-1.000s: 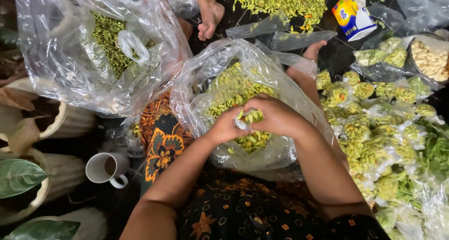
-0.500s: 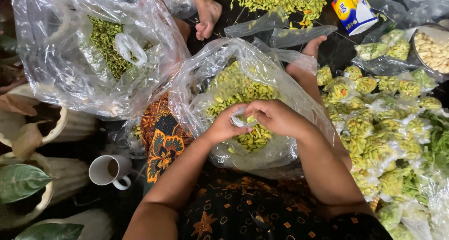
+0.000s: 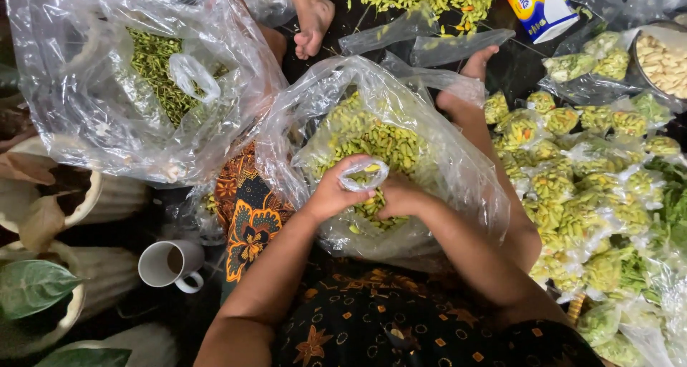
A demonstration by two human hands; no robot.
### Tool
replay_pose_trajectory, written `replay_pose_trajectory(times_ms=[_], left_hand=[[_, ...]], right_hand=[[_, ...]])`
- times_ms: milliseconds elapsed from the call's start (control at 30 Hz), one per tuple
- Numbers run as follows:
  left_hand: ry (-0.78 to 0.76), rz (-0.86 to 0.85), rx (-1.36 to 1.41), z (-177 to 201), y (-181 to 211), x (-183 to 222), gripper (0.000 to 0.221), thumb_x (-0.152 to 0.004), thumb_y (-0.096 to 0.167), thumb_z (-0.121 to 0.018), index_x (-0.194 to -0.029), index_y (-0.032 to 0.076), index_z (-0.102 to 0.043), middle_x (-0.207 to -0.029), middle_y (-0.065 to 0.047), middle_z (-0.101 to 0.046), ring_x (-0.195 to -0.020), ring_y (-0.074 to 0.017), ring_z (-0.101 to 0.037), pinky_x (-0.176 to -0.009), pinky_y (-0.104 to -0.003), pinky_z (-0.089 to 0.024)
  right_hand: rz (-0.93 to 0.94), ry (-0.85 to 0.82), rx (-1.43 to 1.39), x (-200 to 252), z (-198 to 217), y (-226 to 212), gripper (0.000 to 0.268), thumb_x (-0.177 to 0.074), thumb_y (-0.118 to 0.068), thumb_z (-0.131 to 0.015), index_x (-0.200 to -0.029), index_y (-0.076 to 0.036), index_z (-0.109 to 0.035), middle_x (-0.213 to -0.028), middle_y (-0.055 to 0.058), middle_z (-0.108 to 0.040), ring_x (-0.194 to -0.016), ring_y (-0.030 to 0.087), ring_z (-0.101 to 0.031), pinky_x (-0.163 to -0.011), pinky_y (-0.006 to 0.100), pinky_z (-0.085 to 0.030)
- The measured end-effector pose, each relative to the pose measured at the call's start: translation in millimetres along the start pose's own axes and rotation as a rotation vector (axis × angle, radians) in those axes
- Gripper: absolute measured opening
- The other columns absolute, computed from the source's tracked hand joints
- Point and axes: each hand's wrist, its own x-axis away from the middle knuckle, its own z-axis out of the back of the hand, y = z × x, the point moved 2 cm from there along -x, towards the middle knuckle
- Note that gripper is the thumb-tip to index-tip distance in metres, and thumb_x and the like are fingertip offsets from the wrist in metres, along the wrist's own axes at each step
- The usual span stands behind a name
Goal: The person scoops green vegetables from a large plastic bag into smaller clear plastic bags. They then tie the small bags and place them on the floor. The person repeats this process throughout the clip.
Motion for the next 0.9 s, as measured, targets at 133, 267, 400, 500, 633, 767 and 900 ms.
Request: replay_pose_trajectory(times_ms=[133, 267, 400, 500, 633, 767, 900], left_hand=[[-0.022, 0.054, 0.002, 0.1, 1.0, -3.4, 0.077, -0.069, -0.006, -0.089, -0.139, 0.001, -0.056, -0.124, -0.028, -0.063, -0.112, -0.0408, -0.064, -0.099, -0.048, -0.056], [-0.018, 0.020, 0.040, -1.7, -6.9, -2.5, 0.079, -0.067, -0.004, -0.092, -0.138, 0.002, -0.058, -0.124, -0.021, -0.065, -0.110, -0.0262, -0.062, -0.092, -0.042, -0.057], [-0.036, 0.011, 0.052, -2.5, -8.3, -1.2, 0.081, -0.065, -0.005, -0.092, -0.139, 0.004, -0.059, -0.124, -0.023, -0.066, -0.109, -0.0270, -0.062, -0.090, -0.043, -0.058], [-0.035, 0.016, 0.038, -1.8, -6.5, -1.1, 0.081, -0.064, -0.005, -0.093, -0.138, 0.005, -0.060, -0.124, -0.022, -0.066, -0.111, -0.0260, -0.062, -0.093, -0.042, -0.057], [-0.032, 0.035, 0.058, -3.1, -4.1, -1.5, 0.082, -0.066, -0.005, -0.092, -0.140, 0.004, -0.058, -0.127, -0.022, -0.065, -0.113, -0.0260, -0.059, -0.096, -0.043, -0.055], [-0.079, 0.017, 0.009, -9.5, 0.9, -3.8, 0.077, -0.068, -0.004, -0.092, -0.137, 0.003, -0.060, -0.123, -0.023, -0.066, -0.111, -0.0295, -0.063, -0.094, -0.045, -0.056], [-0.070, 0.013, 0.023, -10.7, -10.2, -4.0, 0.078, -0.066, -0.003, -0.094, -0.136, 0.007, -0.062, -0.120, -0.016, -0.068, -0.109, -0.0206, -0.060, -0.094, -0.041, -0.055]], right_hand=[[0.033, -0.071, -0.042, 5.2, -11.7, 3.4, 0.101, -0.073, -0.031, -0.085, -0.155, -0.001, -0.034, -0.151, 0.028, -0.046, -0.130, 0.046, -0.056, -0.105, 0.059, -0.049], [0.003, -0.021, 0.015, 0.1, -29.8, 13.1, 0.069, -0.070, -0.030, -0.079, -0.132, -0.011, -0.056, -0.127, 0.014, -0.066, -0.119, 0.036, -0.064, -0.102, 0.051, -0.050], [0.000, -0.111, -0.069, 7.9, -16.3, 19.2, 0.043, -0.070, -0.021, -0.076, -0.112, -0.013, -0.071, -0.108, 0.015, -0.073, -0.105, 0.035, -0.071, -0.087, 0.044, -0.057], [-0.058, -0.003, -0.496, 36.4, 23.1, 14.9, 0.034, -0.076, -0.009, -0.069, -0.109, -0.001, -0.071, -0.107, 0.022, -0.068, -0.101, 0.034, -0.065, -0.083, 0.042, -0.051], [-0.061, 0.006, -0.674, 57.1, 89.1, -1.1, 0.034, -0.084, -0.003, -0.068, -0.118, -0.001, -0.070, -0.116, 0.021, -0.065, -0.082, 0.028, -0.067, -0.074, 0.036, -0.057], [0.251, 0.223, -0.885, 61.3, 120.9, -26.6, 0.023, -0.084, 0.002, -0.069, -0.107, 0.003, -0.065, -0.094, 0.006, -0.056, -0.074, 0.013, -0.054, -0.066, 0.029, -0.047], [0.349, 0.298, -0.700, 53.9, 123.8, -52.4, 0.023, -0.084, -0.005, -0.077, -0.105, -0.003, -0.068, -0.100, 0.004, -0.064, -0.094, 0.015, -0.059, -0.081, 0.032, -0.049]])
